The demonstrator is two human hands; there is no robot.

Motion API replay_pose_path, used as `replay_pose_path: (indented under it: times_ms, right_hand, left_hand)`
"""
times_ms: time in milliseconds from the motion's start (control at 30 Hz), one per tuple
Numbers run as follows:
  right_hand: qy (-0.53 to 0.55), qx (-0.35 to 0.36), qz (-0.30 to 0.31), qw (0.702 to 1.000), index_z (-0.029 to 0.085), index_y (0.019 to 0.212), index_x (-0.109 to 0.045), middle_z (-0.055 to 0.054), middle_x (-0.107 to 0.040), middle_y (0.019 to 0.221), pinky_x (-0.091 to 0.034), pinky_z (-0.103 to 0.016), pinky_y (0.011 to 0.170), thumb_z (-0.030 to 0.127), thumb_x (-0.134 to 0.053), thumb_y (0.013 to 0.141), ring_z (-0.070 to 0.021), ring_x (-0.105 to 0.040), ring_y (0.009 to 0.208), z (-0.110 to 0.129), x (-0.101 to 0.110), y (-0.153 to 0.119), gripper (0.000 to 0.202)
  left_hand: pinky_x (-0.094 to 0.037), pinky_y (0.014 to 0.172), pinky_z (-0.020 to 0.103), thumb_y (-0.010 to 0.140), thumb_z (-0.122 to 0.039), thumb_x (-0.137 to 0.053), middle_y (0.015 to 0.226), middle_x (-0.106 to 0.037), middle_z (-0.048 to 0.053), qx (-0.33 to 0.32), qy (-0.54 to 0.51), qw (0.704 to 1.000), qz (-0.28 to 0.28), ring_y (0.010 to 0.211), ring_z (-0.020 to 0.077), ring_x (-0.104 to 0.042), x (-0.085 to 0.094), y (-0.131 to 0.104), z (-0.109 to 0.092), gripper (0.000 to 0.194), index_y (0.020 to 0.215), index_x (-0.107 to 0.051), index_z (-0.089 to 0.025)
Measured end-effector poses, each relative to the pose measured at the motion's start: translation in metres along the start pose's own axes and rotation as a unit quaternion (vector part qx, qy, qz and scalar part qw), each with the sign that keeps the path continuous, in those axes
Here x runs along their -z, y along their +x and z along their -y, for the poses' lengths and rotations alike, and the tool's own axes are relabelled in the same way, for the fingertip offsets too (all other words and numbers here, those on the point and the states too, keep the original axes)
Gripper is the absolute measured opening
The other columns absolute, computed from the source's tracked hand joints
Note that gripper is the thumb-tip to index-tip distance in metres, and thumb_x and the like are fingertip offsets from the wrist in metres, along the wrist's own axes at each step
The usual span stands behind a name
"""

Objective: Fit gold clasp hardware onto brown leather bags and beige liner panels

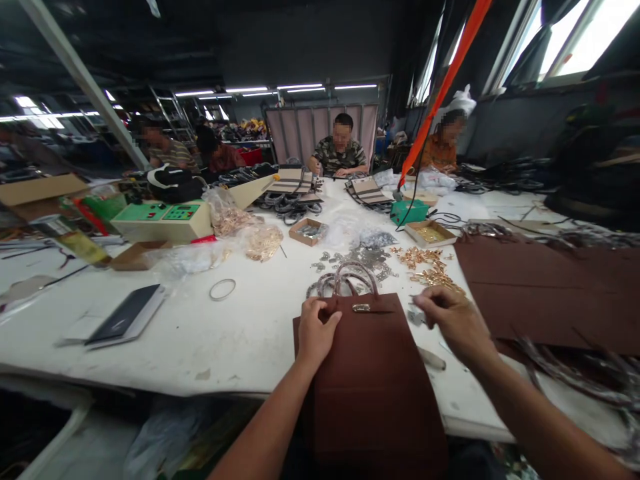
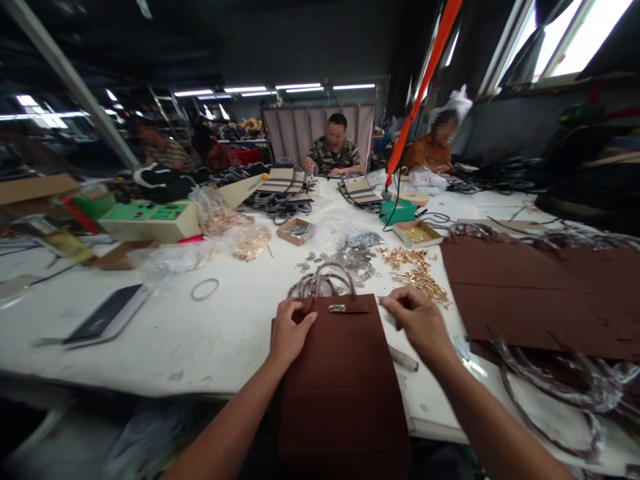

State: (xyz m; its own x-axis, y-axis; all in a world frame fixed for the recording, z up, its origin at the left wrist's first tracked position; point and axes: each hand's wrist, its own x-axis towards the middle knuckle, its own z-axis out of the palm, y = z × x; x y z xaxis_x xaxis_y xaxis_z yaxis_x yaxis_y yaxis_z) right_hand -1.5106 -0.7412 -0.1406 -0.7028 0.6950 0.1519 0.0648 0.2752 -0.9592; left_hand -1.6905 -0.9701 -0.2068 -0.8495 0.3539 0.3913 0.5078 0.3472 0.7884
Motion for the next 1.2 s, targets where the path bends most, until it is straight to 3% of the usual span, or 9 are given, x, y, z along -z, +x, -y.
replay_pose_path:
  times_ms: [67, 133, 267, 400, 567, 700, 867, 1033, 1200]
  right_hand:
    - [0.072, -0.016, 0.083, 0.994, 0.022, 0.077, -0.066, 0.003, -0.056, 0.055, -0.038, -0.027, 0.047, 0.065, -0.083, 0.076, -0.0155, -0.049, 0.047, 0.013, -0.055, -0.024, 0.046]
    - [0.128, -0.046, 0.138, 0.981, 0.023, 0.078, -0.065, 0.0, -0.064, 0.06, -0.043, -0.029, 0.051, 0.065, -0.082, 0.077, -0.019, -0.057, 0.051, 0.012, -0.099, -0.039, 0.046]
    - [0.107, -0.028, 0.143, 0.984, 0.022, 0.079, -0.071, -0.004, -0.073, 0.072, -0.051, -0.034, 0.064, 0.061, -0.08, 0.081, -0.0244, -0.066, 0.067, -0.005, -0.135, -0.046, 0.04]
    - [0.024, 0.049, 0.13, 0.99, 0.022, 0.076, -0.072, -0.003, -0.073, 0.079, -0.053, -0.034, 0.076, 0.054, -0.074, 0.088, -0.0235, -0.067, 0.078, -0.016, -0.14, -0.04, 0.034]
    - [-0.025, 0.058, 0.104, 0.993, 0.022, 0.094, -0.073, -0.004, -0.075, 0.088, -0.053, -0.033, 0.07, 0.047, -0.071, 0.089, -0.0224, -0.069, 0.074, -0.018, -0.149, -0.038, 0.025]
    - [-0.065, 0.159, 0.157, 0.973, 0.023, 0.098, -0.076, -0.006, -0.075, 0.1, -0.052, -0.037, 0.089, 0.041, -0.062, 0.099, -0.0244, -0.069, 0.095, -0.016, -0.141, -0.039, 0.023]
    - [-0.066, 0.12, 0.263, 0.955, 0.023, 0.105, -0.076, -0.005, -0.074, 0.112, -0.05, -0.036, 0.098, 0.04, -0.063, 0.1, -0.0241, -0.067, 0.107, -0.014, -0.115, -0.034, 0.022]
    - [-0.221, 0.135, 0.248, 0.934, 0.027, 0.104, -0.078, -0.003, -0.073, 0.102, -0.051, -0.032, 0.083, 0.039, -0.078, 0.091, -0.022, -0.068, 0.091, -0.008, -0.113, -0.05, 0.017]
    - [-0.335, 0.191, 0.256, 0.886, 0.028, 0.102, -0.075, -0.002, -0.07, 0.097, -0.046, -0.03, 0.073, 0.028, -0.072, 0.094, -0.0207, -0.066, 0.085, 0.0, -0.126, -0.07, 0.008]
  left_hand:
    - [-0.049, 0.098, 0.04, 0.087, -0.033, -0.071, 0.104, -0.064, 0.006, -0.006, -0.021, 1.0, -0.012, 0.105, 0.025, -0.062, 0.003, 0.0, -0.002, 0.013, 0.085, -0.063, -0.023]
    - [-0.048, 0.093, 0.039, 0.091, -0.036, -0.067, 0.097, -0.065, 0.005, -0.004, -0.014, 1.0, -0.017, 0.097, 0.0242, -0.062, 0.009, -0.003, -0.006, 0.015, 0.086, -0.063, -0.023]
    - [-0.045, 0.091, 0.039, 0.086, -0.032, -0.07, 0.093, -0.068, 0.004, 0.062, -0.024, 0.997, -0.034, 0.092, 0.0245, -0.062, 0.022, -0.008, -0.012, 0.011, 0.092, -0.065, -0.024]
    - [-0.048, 0.089, 0.036, 0.078, -0.025, -0.072, 0.095, -0.072, 0.004, 0.202, -0.211, 0.954, -0.067, 0.089, 0.022, -0.066, 0.022, -0.007, -0.007, 0.026, 0.103, -0.064, -0.022]
    - [-0.054, 0.082, 0.035, 0.08, -0.031, -0.066, 0.103, -0.074, 0.009, 0.282, -0.307, 0.906, -0.068, 0.091, 0.0226, -0.07, 0.013, -0.008, 0.007, 0.038, 0.115, -0.064, -0.017]
    - [-0.054, 0.079, 0.033, 0.075, -0.044, -0.075, 0.096, -0.075, 0.009, 0.309, -0.354, 0.882, -0.036, 0.087, 0.0222, -0.07, 0.012, -0.015, 0.014, 0.035, 0.094, -0.07, -0.016]
    - [-0.052, 0.077, 0.032, 0.066, -0.05, -0.085, 0.086, -0.072, 0.005, 0.332, -0.393, 0.857, -0.013, 0.08, 0.0198, -0.067, 0.011, -0.018, 0.02, 0.043, 0.087, -0.069, -0.017]
    - [-0.05, 0.077, 0.03, 0.07, -0.048, -0.08, 0.082, -0.068, 0.001, 0.329, -0.418, 0.846, -0.031, 0.079, 0.0173, -0.064, 0.006, -0.023, 0.024, 0.036, 0.083, -0.066, -0.018]
    - [-0.047, 0.078, 0.028, 0.073, -0.045, -0.077, 0.079, -0.063, -0.002, 0.312, -0.417, 0.852, -0.055, 0.079, 0.0153, -0.059, 0.004, -0.027, 0.029, 0.03, 0.08, -0.064, -0.019]
